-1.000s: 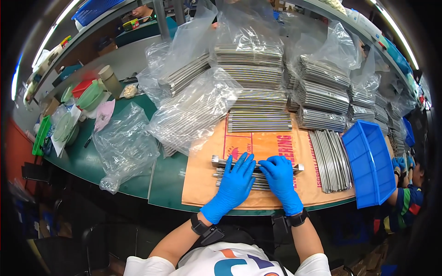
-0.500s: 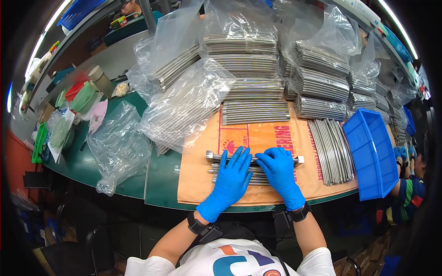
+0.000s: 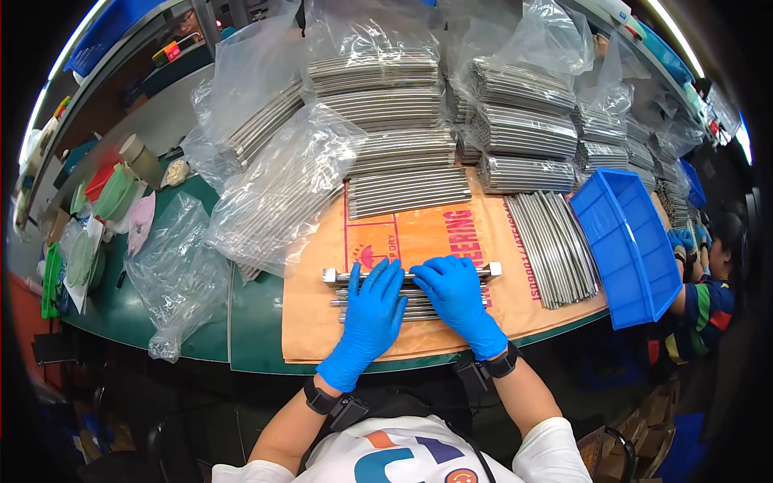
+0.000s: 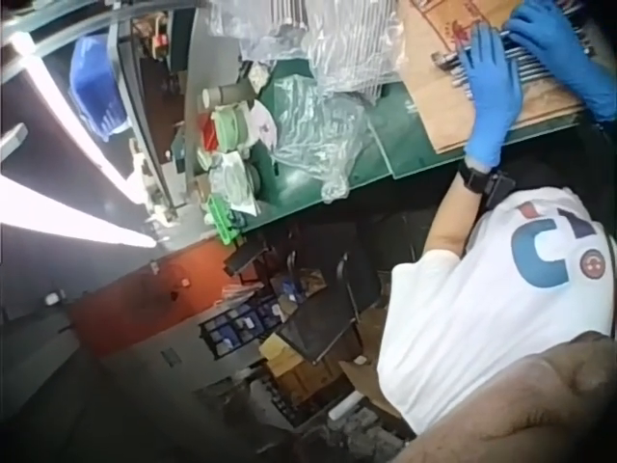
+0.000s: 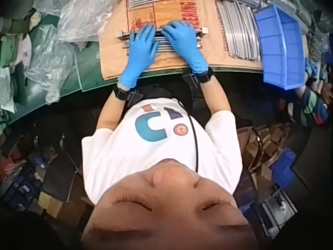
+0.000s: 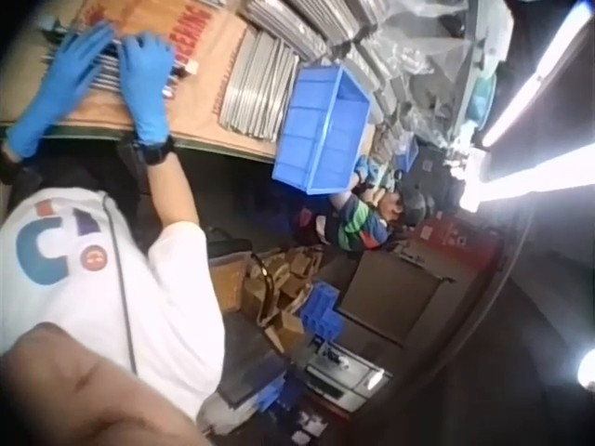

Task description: The person places metal rods into a metal jig by hand, removes them, and then puts the rods into a blue bin. After moving the bin aside, the person continues placing more metal rods into the jig.

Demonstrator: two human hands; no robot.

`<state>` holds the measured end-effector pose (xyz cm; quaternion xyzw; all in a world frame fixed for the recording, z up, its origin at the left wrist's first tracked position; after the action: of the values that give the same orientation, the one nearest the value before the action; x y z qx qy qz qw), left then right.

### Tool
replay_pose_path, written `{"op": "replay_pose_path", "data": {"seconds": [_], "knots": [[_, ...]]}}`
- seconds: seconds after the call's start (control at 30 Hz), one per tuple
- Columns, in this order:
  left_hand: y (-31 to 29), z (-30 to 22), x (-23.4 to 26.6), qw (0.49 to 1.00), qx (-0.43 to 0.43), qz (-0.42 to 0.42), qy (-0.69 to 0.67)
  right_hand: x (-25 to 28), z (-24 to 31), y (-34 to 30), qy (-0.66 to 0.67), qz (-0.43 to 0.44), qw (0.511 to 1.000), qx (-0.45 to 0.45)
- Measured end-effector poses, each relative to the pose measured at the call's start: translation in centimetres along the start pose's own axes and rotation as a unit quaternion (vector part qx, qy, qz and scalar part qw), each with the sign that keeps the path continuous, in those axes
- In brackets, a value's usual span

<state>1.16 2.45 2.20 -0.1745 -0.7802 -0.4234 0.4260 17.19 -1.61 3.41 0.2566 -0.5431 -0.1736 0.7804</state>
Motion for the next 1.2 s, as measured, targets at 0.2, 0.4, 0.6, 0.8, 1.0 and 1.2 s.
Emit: {"op": "replay_pose_path", "data": {"seconds": [0.2, 0.4, 0.6, 0.8, 1.0, 1.2], "knots": [[-0.7, 0.4, 0.1, 0.997, 0.0, -0.054, -0.056, 0.8, 1.4, -0.1, 0.027, 0.047, 0.999, 0.006], [-0.7, 0.3, -0.2, 0.995, 0.001, -0.067, -0.074, -1.3, -3.9, 6.8, -0.033, 0.133, 0.991, -0.002], [-0.8, 0.5, -0.8, 0.993, -0.007, -0.084, -0.086, -3.3, -11.4, 10.7, -0.089, 0.102, 0.99, -0.041], [-1.1, 0.6, -0.5, 0.993, 0.002, -0.077, -0.09, -3.3, -7.7, 7.4, -0.155, 0.13, 0.979, 0.002], [-1.3, 0.7, -0.3, 0.993, -0.011, -0.083, -0.082, -1.7, -4.7, 5.9, -0.255, 0.155, 0.951, 0.081], [-1.0, 0.4, -0.7, 0.994, -0.014, -0.067, -0.079, -2.3, -4.3, 4.3, -0.151, 0.168, 0.972, 0.065]]}}
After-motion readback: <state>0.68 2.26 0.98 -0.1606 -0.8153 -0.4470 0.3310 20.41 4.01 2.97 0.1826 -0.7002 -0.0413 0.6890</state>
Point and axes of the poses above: each hand's wrist, its own y-axis towards the middle knuckle, its own x-axis out of the back of the hand, z = x × y, the point moved 2 cm from there along y, towards the middle knuckle, and after that the axes turned 4 degrees about -z, right-handed, at the moved point
